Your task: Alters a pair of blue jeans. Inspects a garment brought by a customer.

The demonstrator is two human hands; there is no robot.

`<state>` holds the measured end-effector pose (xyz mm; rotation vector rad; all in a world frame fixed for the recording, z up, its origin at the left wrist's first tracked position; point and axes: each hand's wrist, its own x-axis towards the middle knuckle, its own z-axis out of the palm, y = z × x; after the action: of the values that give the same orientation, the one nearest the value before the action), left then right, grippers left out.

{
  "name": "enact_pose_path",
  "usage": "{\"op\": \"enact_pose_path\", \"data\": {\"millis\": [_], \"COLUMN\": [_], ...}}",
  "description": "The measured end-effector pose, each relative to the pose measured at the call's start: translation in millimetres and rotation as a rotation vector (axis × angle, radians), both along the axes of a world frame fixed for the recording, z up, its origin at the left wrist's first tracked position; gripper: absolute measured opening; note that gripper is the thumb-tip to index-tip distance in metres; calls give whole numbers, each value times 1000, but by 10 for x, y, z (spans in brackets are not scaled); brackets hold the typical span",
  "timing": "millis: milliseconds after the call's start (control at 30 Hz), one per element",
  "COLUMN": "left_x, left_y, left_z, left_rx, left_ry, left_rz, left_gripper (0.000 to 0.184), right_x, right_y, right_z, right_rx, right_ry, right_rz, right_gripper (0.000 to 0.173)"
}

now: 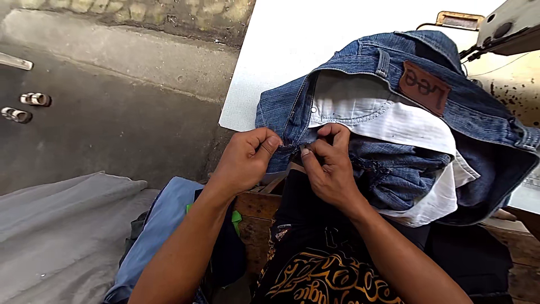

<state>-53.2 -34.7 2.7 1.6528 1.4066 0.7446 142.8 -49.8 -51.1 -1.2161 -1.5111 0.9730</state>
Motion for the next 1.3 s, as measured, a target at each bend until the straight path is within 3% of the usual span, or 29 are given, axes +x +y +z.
{"op": "enact_pose_path", "data": {"millis": [667, 833, 933, 1067, 1133, 1167, 1300], "left_x": [-10, -48, -116, -28, 59, 105, 107], "left_y": [-12, -29, -32, -72, -108, -115, -52], "left_z": [-32, 8, 21, -49, -113, -174, -254], "left_rx": [-11, -39, -15, 128, 212, 256, 229], "left_ry": [-28, -61, -47, 124, 235, 273, 272], "left_rz": [-12, 7, 22, 82, 66, 61, 111], "left_gripper": [21, 22, 23, 17, 37, 38, 19], "right_x": [-123, -92, 7, 69, -62, -165, -386], "right_y": [-23, 1, 23, -7, -88, -114, 31], "right_z": [3, -2, -2, 72, 110, 92, -228], "right_rx": [-2, 20, 4, 39, 122, 146, 195], "right_ry": [-13, -152, -12, 313, 447, 455, 147], "right_rz": [-76, 43, 55, -130, -154, -137, -172], "right_gripper": [29, 27, 27, 27, 27, 25, 20]}}
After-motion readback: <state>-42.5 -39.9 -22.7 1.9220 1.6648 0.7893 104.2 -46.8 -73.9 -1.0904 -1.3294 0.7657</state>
